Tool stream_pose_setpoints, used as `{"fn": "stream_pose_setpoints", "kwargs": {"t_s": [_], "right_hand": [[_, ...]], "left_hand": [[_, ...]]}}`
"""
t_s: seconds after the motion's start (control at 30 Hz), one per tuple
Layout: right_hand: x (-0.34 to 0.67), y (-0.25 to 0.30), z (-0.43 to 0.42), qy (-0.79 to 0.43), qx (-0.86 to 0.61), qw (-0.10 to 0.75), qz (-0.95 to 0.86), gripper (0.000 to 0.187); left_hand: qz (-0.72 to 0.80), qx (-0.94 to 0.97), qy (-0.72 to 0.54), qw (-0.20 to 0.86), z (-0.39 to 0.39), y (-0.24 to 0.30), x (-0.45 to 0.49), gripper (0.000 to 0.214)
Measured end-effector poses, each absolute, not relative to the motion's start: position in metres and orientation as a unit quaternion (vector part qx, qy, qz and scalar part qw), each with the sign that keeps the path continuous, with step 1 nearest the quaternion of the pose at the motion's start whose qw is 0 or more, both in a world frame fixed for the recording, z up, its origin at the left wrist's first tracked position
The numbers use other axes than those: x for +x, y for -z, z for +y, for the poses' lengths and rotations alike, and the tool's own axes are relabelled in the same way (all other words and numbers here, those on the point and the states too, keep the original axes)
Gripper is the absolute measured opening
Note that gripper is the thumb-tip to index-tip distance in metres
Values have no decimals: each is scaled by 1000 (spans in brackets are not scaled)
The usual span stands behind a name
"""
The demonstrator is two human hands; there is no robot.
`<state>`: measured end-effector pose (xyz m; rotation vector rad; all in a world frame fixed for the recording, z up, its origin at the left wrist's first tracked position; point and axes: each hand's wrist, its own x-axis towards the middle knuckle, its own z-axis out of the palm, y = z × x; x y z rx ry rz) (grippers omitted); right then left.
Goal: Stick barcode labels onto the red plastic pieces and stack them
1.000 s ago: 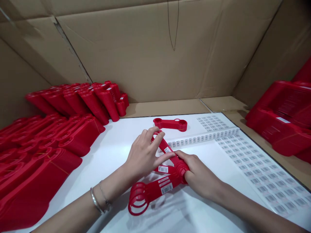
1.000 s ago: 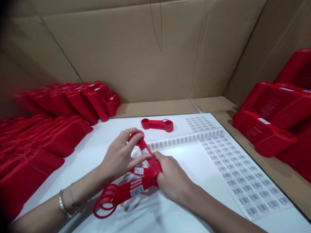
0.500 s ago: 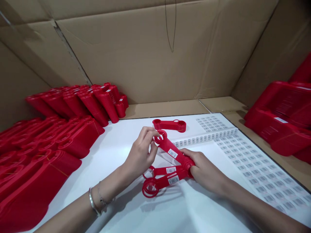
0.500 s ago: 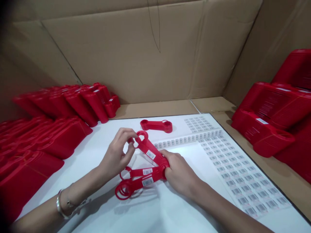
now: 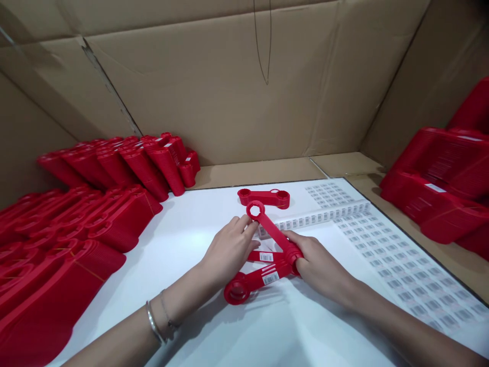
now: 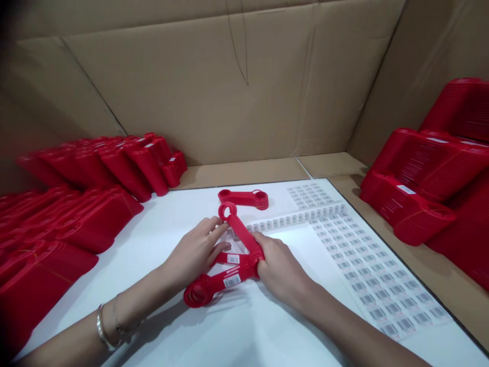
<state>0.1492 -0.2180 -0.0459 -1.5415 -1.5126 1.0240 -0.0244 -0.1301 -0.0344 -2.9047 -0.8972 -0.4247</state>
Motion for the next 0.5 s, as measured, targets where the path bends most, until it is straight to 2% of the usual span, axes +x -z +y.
{"fn": "stream_pose_setpoints", "kwargs": {"t_s": [0.13,0.3,0.5], "right_hand": [[150,45,-216,-391,-597,376,-591,48],[152,45,-211,-373,-596,376,-604,56],[153,48,-206,-370,-596,371,-609,57]], "left_hand": [[-317,-941,113,30,-127,36,-19,16],[-324,-942,76,31,-124,38,-18,19],[-287,-949,117,60,-125,33,-21,19]]}}
